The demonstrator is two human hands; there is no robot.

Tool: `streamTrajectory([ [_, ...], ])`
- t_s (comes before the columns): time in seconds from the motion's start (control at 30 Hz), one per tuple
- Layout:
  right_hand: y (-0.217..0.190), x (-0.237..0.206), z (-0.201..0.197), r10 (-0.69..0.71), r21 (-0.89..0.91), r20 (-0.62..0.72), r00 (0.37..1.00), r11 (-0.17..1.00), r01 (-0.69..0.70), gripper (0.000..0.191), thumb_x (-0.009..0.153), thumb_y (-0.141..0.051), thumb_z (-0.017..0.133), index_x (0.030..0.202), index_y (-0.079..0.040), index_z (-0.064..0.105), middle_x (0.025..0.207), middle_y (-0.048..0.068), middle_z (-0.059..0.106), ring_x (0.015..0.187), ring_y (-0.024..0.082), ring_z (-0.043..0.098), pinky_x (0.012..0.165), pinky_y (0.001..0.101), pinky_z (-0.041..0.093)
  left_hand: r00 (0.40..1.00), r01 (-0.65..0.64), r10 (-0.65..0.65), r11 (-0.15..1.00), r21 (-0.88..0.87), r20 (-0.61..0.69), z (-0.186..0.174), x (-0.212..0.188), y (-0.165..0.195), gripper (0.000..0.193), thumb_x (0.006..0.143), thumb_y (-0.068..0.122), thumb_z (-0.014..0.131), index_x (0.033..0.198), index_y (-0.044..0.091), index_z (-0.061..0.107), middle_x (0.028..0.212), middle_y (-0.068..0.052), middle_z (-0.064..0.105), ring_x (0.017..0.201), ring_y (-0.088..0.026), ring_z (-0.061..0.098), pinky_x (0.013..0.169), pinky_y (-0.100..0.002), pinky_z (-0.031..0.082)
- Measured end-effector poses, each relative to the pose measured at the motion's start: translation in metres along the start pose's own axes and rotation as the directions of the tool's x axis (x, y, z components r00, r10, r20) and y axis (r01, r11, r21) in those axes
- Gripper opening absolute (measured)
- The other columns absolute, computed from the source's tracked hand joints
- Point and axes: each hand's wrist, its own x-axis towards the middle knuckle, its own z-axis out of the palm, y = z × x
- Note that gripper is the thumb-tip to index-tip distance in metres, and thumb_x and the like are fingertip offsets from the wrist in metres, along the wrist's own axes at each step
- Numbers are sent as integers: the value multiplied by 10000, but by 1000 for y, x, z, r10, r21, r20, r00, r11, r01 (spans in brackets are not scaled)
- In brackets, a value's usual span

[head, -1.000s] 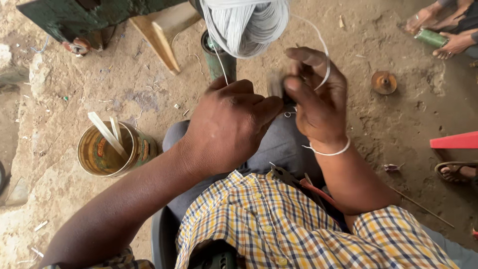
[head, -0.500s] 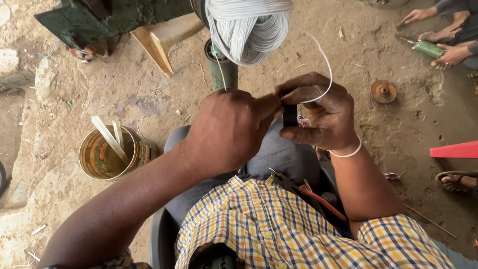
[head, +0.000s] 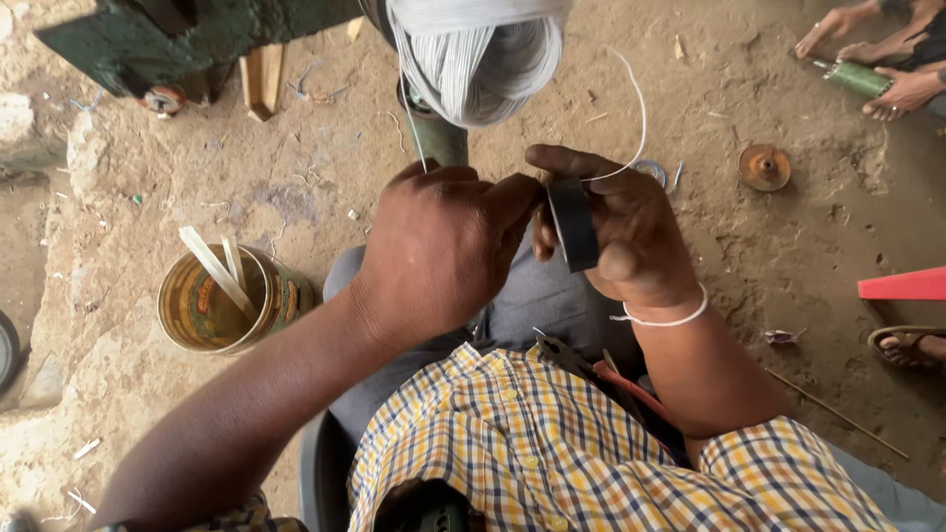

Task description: The person sits on a chair and pulls white wire from a spool mounted on a machine. They use pliers to cut and strip the wire end, then wrap black electrical tape around the wire end by hand, tearing the tape from the roll.

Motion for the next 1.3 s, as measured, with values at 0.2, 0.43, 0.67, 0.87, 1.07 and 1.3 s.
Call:
streamTrajectory([
  [0.2,15,7,-1,-59,-89,-212,975,995,41,621,911,-157,873,1408,44,560,1075,98,676,900,146,701,796,288,588,997,-74,73,996,-46,-40,-1,-4,2,90,951,172,686,978,99,730,649,-56,634,689,-231,652,681,-420,510],
  [0.43,14,14,0,-127,-115,22,992,985,129,464,920,-224,849,1295,-48,641,1371,106,557,1235,195,632,1052,329,597,997,-55,49,993,-108,-62,-9,-7,0,117,980,168,667,1019,74,723,765,-80,677,759,-263,654,707,-413,521],
  [0.67,13,6,-14,-192,-507,162,968,826,248,467,894,-260,872,1243,-23,671,1319,107,609,1164,175,651,1001,293,596,949,212,-195,976,-44,246,-7,-1,5,267,1045,294,610,976,62,723,568,-79,638,418,-219,601,426,-404,479],
  [0.87,1,24,-13,-306,-669,239,922,636,384,460,809,-320,862,1105,-14,687,1119,118,679,978,143,673,793,224,569,1000,21,-16,968,-250,23,-6,-3,2,213,1019,250,659,923,74,731,627,-99,641,517,-251,605,503,-412,458],
  [1.07,-26,14,0,202,-40,117,972,979,-198,645,808,-334,870,1250,52,601,1109,131,729,925,180,738,768,285,649,995,22,2,972,-236,101,-6,-3,-8,173,1016,222,665,941,88,742,635,-73,665,518,-219,635,500,-403,491],
  [1.3,11,18,9,-86,-95,-171,981,993,71,547,935,-175,862,1377,-13,583,1355,102,626,1118,185,688,948,300,619,999,-42,46,988,-151,23,2,-4,-4,166,963,230,717,985,68,746,613,-99,642,536,-247,636,534,-414,503],
])
